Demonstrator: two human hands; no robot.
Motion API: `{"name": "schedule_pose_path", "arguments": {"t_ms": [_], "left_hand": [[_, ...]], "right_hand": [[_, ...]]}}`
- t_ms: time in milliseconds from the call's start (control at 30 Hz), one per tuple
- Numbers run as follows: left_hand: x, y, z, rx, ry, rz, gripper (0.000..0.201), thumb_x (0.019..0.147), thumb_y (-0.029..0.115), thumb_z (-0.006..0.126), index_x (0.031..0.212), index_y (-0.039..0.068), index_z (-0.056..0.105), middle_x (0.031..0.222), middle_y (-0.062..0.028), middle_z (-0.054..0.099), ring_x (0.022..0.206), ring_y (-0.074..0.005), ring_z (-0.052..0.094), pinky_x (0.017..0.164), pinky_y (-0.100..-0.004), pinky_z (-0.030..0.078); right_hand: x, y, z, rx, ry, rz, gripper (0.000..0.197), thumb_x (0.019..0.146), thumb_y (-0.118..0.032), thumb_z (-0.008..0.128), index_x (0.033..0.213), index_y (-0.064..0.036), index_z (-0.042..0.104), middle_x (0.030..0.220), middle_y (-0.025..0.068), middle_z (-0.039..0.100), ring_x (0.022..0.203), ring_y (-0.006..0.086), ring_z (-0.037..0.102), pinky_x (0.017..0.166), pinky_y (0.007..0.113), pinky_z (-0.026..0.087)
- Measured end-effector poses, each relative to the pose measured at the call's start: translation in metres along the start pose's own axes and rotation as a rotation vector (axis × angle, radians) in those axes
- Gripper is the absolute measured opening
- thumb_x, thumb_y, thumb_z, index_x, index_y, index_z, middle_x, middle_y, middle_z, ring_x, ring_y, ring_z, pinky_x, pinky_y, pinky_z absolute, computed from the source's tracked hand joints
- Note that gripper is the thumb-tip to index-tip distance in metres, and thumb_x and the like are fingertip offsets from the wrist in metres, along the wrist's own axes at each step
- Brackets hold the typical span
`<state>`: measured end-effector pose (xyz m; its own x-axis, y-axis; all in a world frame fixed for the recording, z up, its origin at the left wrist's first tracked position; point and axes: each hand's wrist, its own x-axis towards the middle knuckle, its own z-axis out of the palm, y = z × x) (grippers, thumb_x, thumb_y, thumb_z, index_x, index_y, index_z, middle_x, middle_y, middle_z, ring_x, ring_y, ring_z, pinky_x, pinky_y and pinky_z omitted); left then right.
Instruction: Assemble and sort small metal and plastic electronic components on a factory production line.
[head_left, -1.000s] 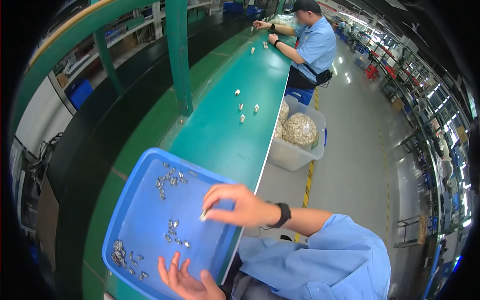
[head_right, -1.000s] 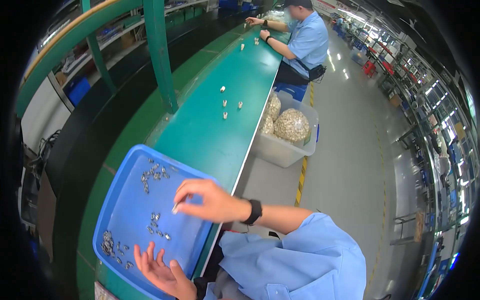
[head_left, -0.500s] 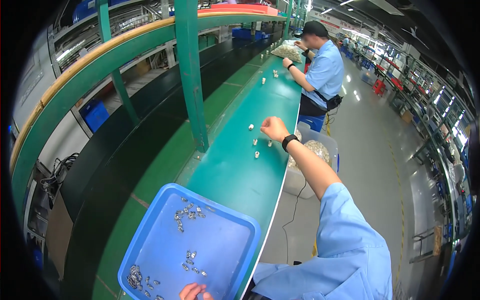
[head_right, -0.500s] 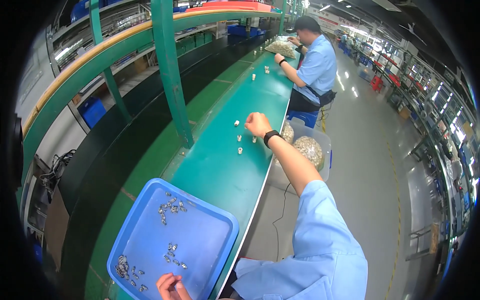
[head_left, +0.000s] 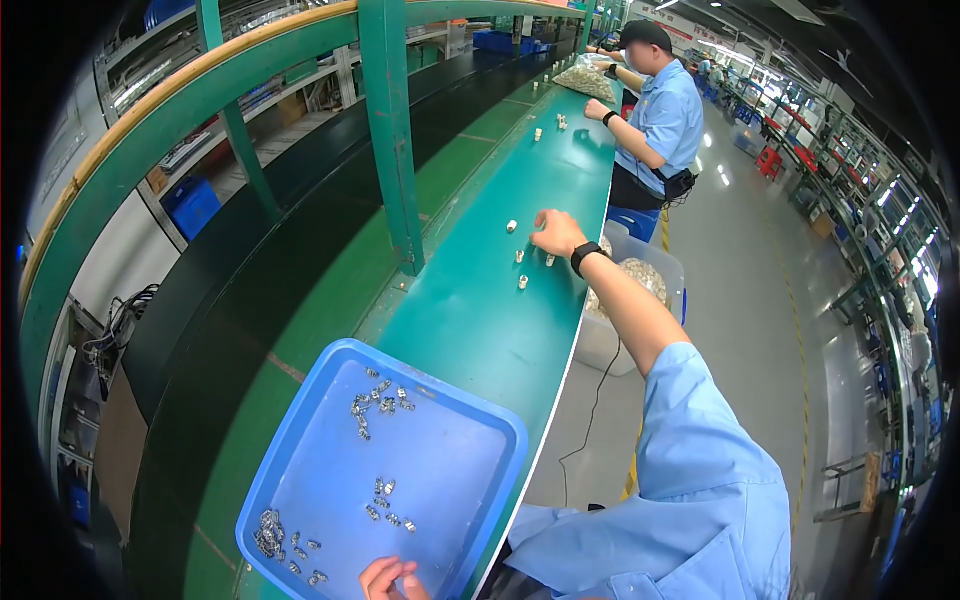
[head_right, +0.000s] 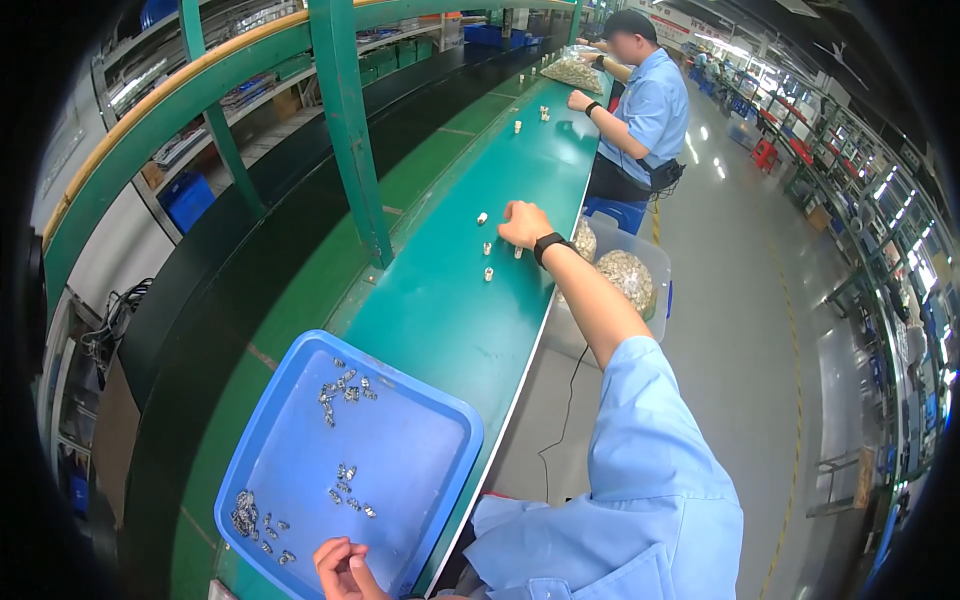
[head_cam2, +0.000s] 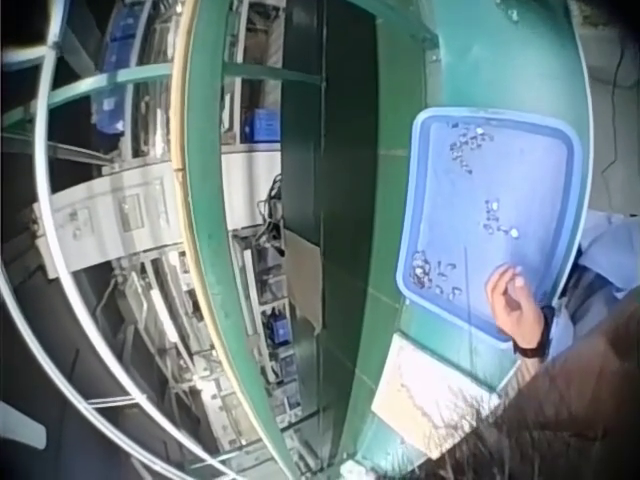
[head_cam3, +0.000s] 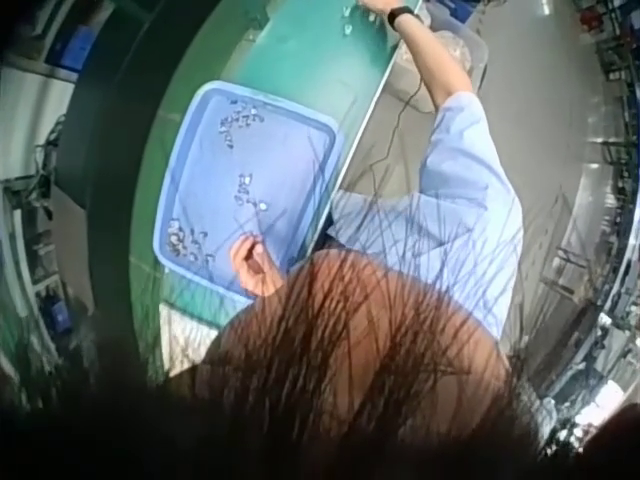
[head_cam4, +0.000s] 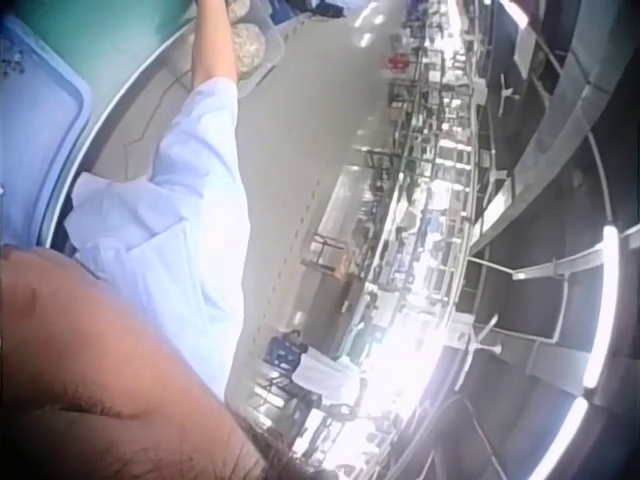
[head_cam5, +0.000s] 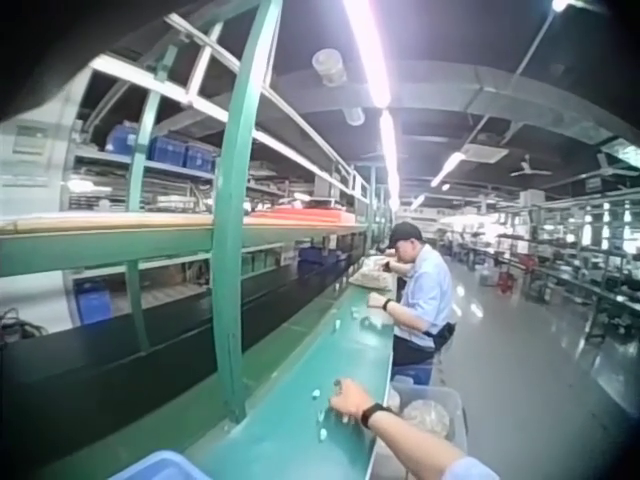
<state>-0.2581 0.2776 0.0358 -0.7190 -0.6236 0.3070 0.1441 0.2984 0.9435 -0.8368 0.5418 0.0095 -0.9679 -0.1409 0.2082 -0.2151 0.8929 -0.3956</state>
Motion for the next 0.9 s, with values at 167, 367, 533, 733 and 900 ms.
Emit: {"name": "schedule_pose_path", "arguments": {"t_ms": [167,367,533,733,900], "left_hand": [[0.018,-0.010,-0.002,-0.045,0.035,-0.061,0.019,0.102,0.005,0.064,0.117,-0.006,0.063,0.121,-0.0161,0.059,0.101,-0.0225,0.064,0.091,-0.0339,0.054],[-0.012,0.015,-0.021,-0.010,0.132,-0.039,0.015,0.090,-0.002,0.064,0.105,-0.005,0.065,0.112,-0.0197,0.062,0.095,-0.0263,0.064,0.081,-0.0368,0.056],[-0.055,0.017,-0.063,0.094,0.225,-0.044,0.016,0.092,-0.001,0.062,0.107,-0.005,0.065,0.111,-0.0191,0.063,0.092,-0.0249,0.064,0.083,-0.0363,0.054],[-0.119,0.030,-0.138,0.346,0.506,-0.153,0.014,0.099,0.004,0.055,0.107,-0.005,0.062,0.108,-0.0158,0.062,0.091,-0.0227,0.061,0.085,-0.0350,0.051],[-0.153,0.027,-0.211,0.546,0.602,-0.223,0.014,0.104,0.004,0.052,0.110,-0.004,0.062,0.106,-0.0116,0.063,0.094,-0.0198,0.061,0.089,-0.0338,0.050]], "right_hand": [[-0.049,-0.073,-0.015,0.226,0.144,-0.315,0.036,0.086,-0.024,0.070,0.116,-0.0056,0.066,0.116,0.0157,0.065,0.099,0.0334,0.068,0.087,0.044,0.055],[-0.181,-0.216,-0.032,0.228,-0.567,-0.959,0.030,0.092,-0.023,0.071,0.115,-0.0043,0.067,0.112,0.0125,0.064,0.097,0.0321,0.066,0.087,0.043,0.054],[-0.229,-0.278,0.022,0.216,-0.589,-1.244,0.029,0.090,-0.020,0.071,0.114,-0.0034,0.067,0.113,0.0115,0.063,0.106,0.0322,0.062,0.091,0.043,0.052],[-0.263,-0.308,0.021,0.217,-0.719,-1.379,0.027,0.083,-0.015,0.073,0.107,-0.0046,0.069,0.103,0.0106,0.064,0.102,0.0320,0.064,0.086,0.043,0.053],[-0.279,-0.297,0.024,0.107,-0.773,-1.250,0.016,0.080,-0.011,0.073,0.095,-0.0051,0.068,0.089,0.0095,0.065,0.085,0.0323,0.066,0.075,0.043,0.054]]}}
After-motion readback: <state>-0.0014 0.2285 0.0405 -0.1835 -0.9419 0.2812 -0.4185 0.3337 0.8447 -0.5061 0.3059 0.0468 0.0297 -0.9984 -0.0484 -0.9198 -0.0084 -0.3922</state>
